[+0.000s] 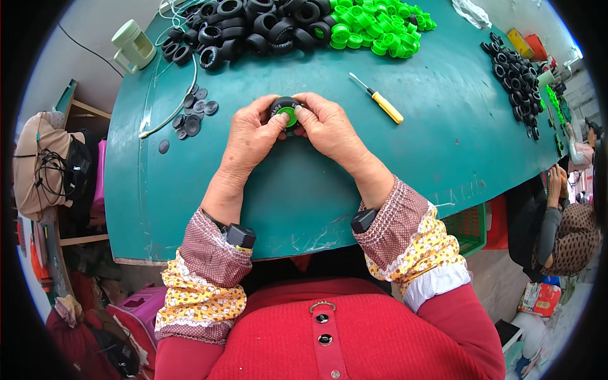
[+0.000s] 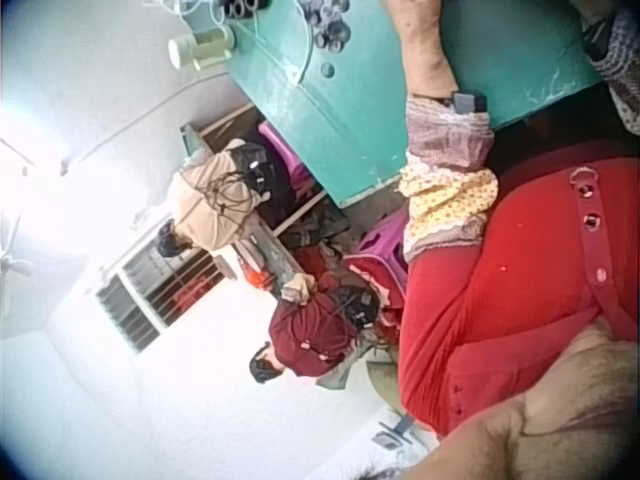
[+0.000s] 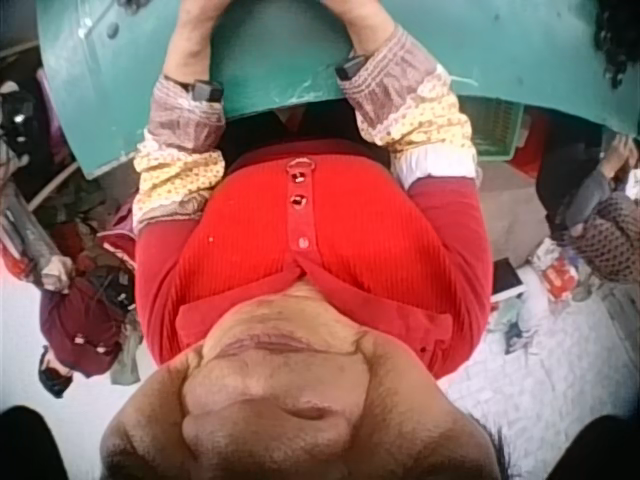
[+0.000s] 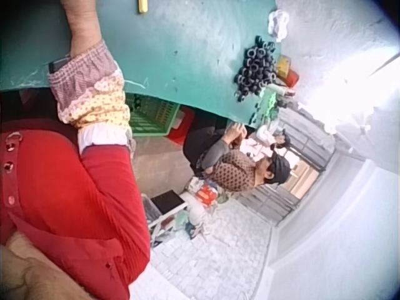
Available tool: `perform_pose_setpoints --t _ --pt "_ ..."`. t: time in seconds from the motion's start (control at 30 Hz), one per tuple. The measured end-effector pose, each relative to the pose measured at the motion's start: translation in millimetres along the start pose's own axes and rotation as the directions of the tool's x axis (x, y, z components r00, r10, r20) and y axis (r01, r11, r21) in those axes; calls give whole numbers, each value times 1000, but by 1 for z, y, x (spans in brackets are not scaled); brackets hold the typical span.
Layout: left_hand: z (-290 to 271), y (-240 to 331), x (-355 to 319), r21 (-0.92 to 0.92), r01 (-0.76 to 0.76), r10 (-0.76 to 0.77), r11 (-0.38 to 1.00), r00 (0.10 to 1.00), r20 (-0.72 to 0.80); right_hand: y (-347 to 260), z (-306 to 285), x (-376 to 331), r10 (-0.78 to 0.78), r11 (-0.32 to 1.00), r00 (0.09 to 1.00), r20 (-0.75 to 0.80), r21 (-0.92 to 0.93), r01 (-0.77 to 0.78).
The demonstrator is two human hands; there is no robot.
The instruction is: Assembling small toy tires onto plastic rims at a workshop table.
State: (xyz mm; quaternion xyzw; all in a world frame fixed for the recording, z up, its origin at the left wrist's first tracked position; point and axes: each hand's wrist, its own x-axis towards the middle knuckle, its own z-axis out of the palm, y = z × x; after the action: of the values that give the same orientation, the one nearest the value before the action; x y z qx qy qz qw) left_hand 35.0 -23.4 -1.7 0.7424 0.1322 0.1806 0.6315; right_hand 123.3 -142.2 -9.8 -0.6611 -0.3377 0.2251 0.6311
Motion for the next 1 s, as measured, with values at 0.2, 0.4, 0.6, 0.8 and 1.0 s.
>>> perform_pose_setpoints --t 0.2,0.4,0.6,0.8,1.0 --pt "-5 1 0 -202 155 -147 967 988 57 -5 -2 1 70 997 997 22 38 -71" --pt "-8 3 -1 -376 254 -212 891 966 148 -2 -2 1 -201 966 979 28 -158 203" --pt "-4 -3 0 -555 272 -215 786 962 166 -24 2 -8 -105 954 972 211 -256 159" --pt "2 1 -4 -652 358 -198 668 931 307 -8 4 -8 -333 849 928 167 -375 372" --pt "3 -1 -6 -607 299 -195 737 953 232 -12 7 -8 -225 945 951 210 -191 266"
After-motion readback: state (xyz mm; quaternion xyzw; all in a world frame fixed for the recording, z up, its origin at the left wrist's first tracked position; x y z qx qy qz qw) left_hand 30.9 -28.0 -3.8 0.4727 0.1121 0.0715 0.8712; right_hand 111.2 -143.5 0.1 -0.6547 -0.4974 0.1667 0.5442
